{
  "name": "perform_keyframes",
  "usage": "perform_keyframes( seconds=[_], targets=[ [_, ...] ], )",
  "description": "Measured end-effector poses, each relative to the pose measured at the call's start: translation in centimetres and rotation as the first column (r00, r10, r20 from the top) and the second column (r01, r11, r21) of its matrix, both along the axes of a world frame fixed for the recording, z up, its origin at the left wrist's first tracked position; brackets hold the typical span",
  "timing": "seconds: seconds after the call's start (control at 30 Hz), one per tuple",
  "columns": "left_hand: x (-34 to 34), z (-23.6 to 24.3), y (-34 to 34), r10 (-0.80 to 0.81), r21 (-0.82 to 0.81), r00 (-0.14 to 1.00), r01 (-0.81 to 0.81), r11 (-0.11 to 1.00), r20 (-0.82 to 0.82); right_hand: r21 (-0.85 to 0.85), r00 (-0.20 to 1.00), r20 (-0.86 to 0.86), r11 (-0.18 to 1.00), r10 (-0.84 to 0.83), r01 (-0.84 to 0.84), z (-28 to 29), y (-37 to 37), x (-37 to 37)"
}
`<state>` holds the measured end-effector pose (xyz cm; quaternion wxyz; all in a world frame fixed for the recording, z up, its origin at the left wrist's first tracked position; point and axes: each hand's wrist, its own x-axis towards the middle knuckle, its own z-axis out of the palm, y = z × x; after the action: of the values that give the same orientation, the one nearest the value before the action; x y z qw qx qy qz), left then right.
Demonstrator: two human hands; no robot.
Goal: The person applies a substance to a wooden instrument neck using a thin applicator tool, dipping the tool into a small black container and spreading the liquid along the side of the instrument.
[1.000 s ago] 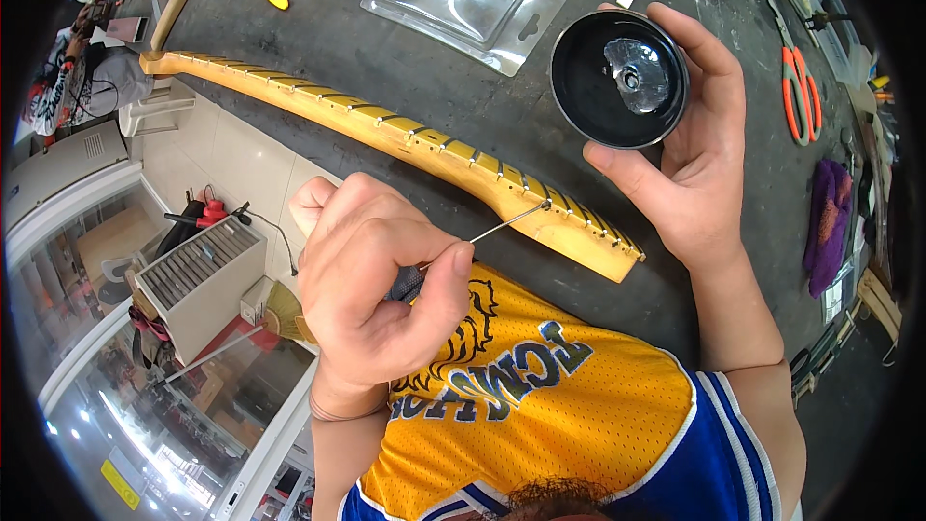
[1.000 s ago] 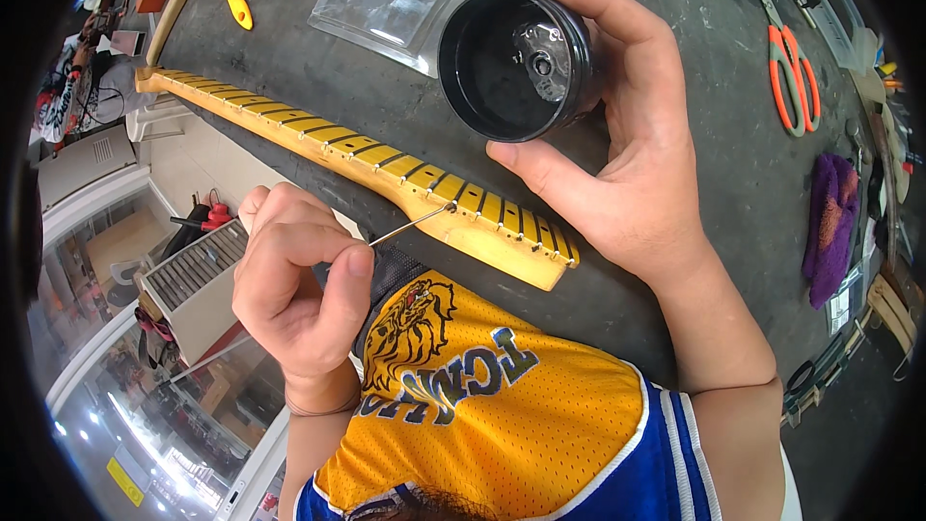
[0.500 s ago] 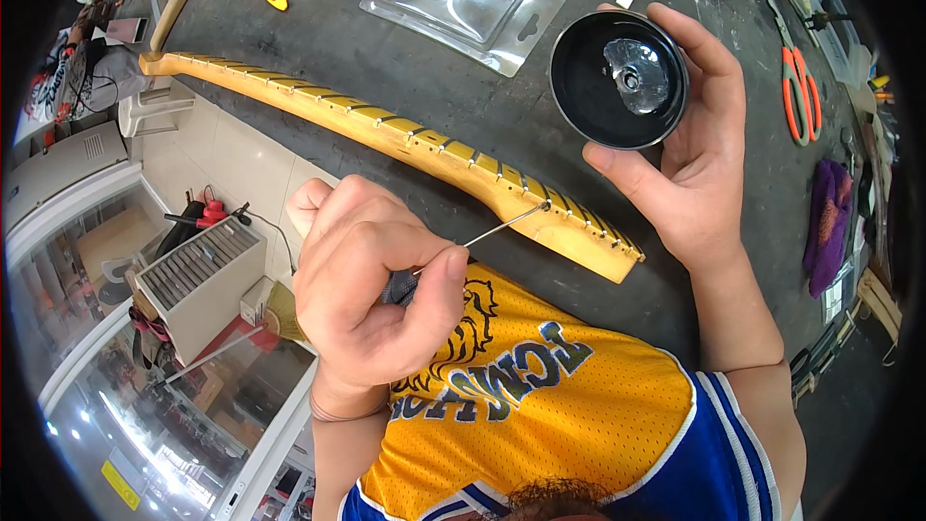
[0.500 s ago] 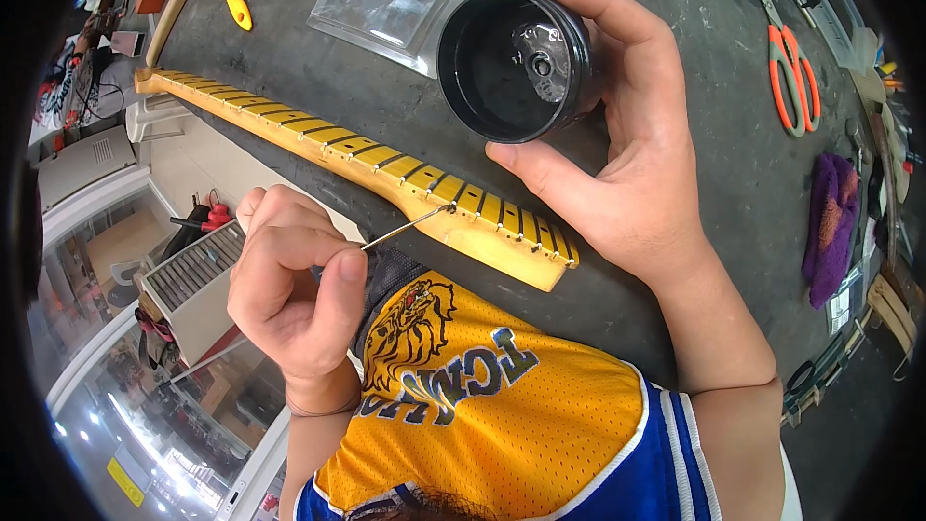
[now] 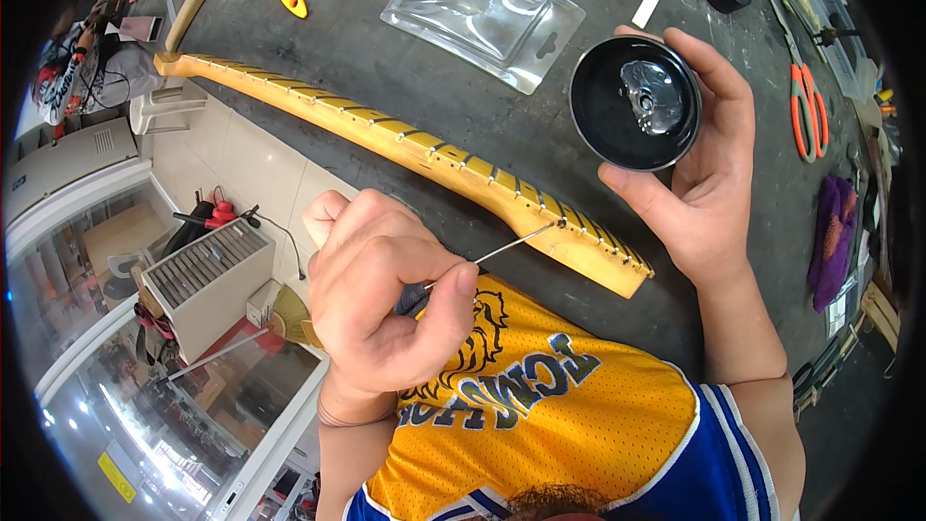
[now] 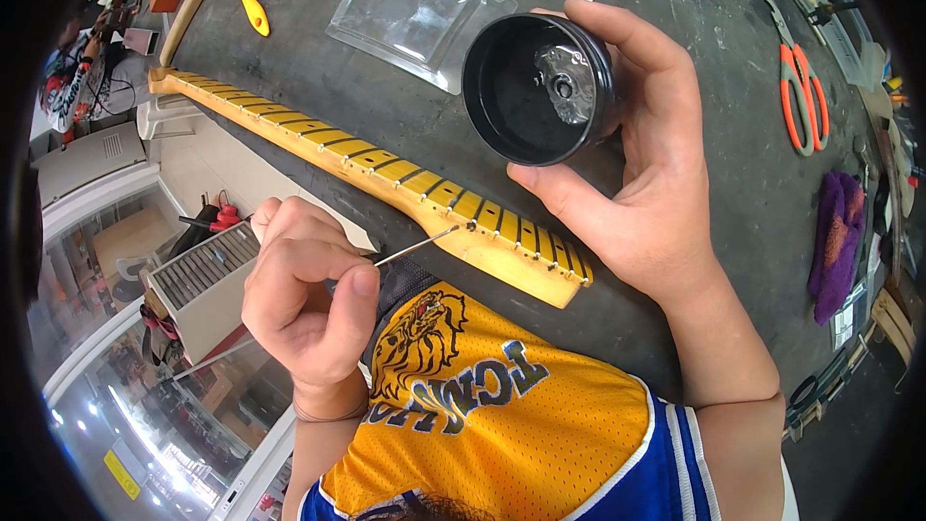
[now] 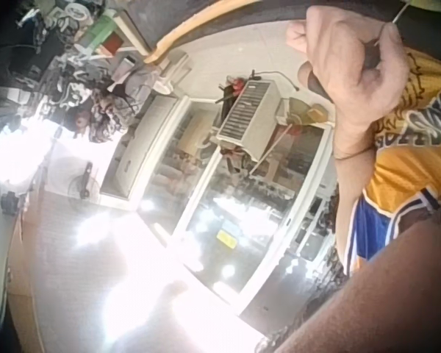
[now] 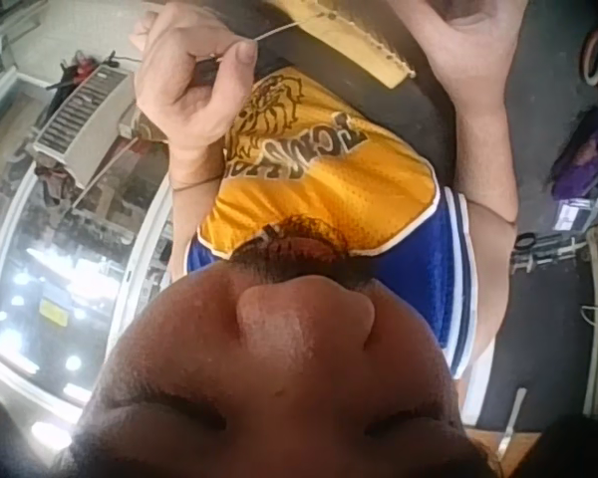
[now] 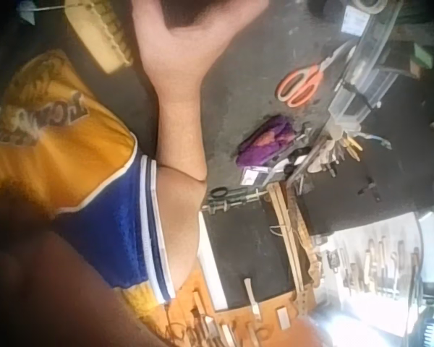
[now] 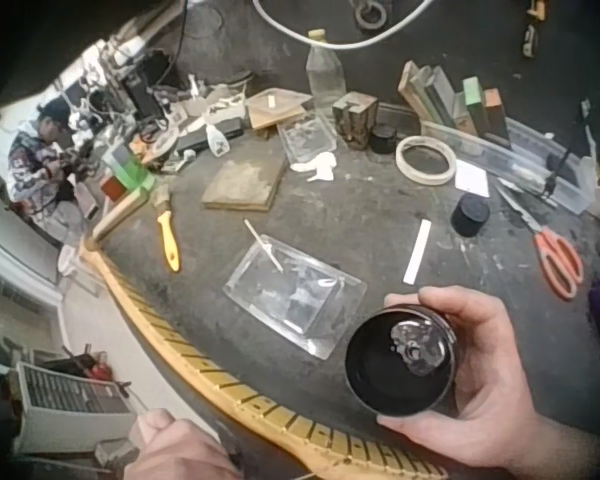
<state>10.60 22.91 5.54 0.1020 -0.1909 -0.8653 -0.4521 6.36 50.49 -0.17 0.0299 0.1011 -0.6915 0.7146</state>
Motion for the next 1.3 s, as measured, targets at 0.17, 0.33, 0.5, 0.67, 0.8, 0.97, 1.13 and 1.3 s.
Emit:
perform_keyframes(
  seconds=[0.17,0.33,0.5,0.67,0.8,0.97,1.13,1.3],
  targets=[
    [0.0,0.1,0.0,0.002,0.018,1.0,-0.003,1.0,0.008,-0.014,1.0,-0.001,1.0,0.007,-0.007,0.1,-0.1,0.1],
    [0.1,0.0,-0.2,-0.004,0.014,1.0,0.004,1.0,0.013,-0.008,1.0,0.0,1.0,0.014,-0.014,0.0,-0.2,0.0],
    [0.1,-0.2,-0.2,-0.005,0.018,1.0,0.004,1.0,0.011,-0.004,1.0,0.0,1.0,0.01,-0.01,0.1,-0.2,0.0],
    [0.2,-0.5,-0.2,0.0,0.02,1.0,0.0,1.0,0.015,-0.003,1.0,0.006,1.0,0.007,-0.007,0.1,-0.1,0.0],
    [0.3,-0.6,-0.2,-0.008,0.038,1.0,0.007,0.999,0.01,0.014,1.0,0.003,1.0,-0.006,0.006,0.0,0.0,0.0],
    [0.7,-0.8,-0.2,0.022,0.064,1.0,-0.021,0.998,-0.011,0.011,0.999,-0.028,0.999,-0.031,0.031,-0.3,0.3,-0.1],
    [1.2,-1.0,-0.4,0.031,0.066,1.0,-0.03,0.997,-0.002,0.001,0.999,-0.036,1.0,-0.03,0.03,-0.7,0.3,-0.1],
    [1.8,-1.4,-0.4,0.056,0.113,0.998,-0.053,0.992,-0.024,0.014,0.996,-0.08,0.999,-0.038,0.039,-1.2,0.4,-0.2]
  ],
)
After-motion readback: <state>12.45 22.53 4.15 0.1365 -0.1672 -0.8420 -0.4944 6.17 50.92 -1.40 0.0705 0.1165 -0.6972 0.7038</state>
